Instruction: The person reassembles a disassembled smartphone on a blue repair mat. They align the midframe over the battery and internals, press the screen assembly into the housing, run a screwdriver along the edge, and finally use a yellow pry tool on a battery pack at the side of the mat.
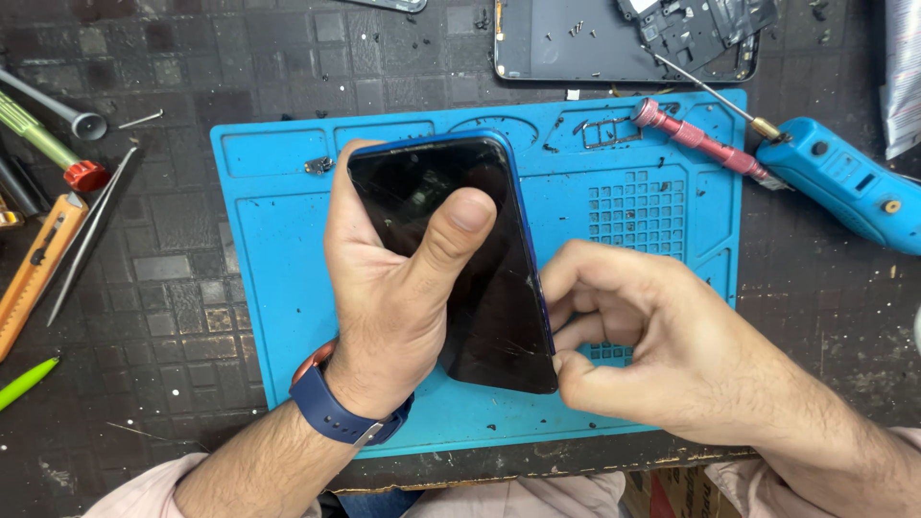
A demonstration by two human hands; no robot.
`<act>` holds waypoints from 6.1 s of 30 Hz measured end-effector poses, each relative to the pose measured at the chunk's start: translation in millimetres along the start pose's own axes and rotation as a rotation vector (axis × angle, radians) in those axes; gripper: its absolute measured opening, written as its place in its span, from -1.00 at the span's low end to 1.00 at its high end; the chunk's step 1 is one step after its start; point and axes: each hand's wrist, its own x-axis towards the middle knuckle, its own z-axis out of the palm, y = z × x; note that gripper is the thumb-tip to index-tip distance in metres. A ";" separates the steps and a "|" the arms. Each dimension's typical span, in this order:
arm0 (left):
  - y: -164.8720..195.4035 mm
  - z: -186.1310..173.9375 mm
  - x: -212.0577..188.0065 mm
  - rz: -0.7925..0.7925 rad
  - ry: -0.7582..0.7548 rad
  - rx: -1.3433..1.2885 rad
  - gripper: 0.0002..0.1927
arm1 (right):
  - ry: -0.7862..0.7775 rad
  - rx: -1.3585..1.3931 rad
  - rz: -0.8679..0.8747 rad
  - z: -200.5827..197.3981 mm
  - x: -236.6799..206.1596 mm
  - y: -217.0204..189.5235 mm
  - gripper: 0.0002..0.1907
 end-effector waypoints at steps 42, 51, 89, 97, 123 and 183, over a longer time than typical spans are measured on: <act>-0.2 11.6 -0.9 -0.005 0.005 -0.127 -0.50 | 0.043 0.043 0.024 -1.5 -1.3 17.4 -0.83; 3.9 -1.6 3.6 0.112 0.093 -0.093 -0.57 | 0.258 -0.080 -0.087 4.2 -4.8 9.3 -0.83; -0.3 -6.5 9.2 0.145 0.144 -0.024 -0.62 | 0.085 0.055 -0.096 0.4 5.9 21.2 -0.83; -0.3 -7.2 8.7 0.126 0.140 -0.078 -0.65 | 0.042 0.097 -0.169 1.3 4.7 24.1 -0.76; -0.2 2.0 10.1 0.107 0.186 -0.178 -0.70 | 0.081 -0.011 -0.275 3.6 -4.6 28.2 -0.71; 35.7 -4.1 7.0 0.074 -0.016 -0.072 -0.58 | 0.152 0.022 -0.348 1.8 -1.2 18.8 -0.80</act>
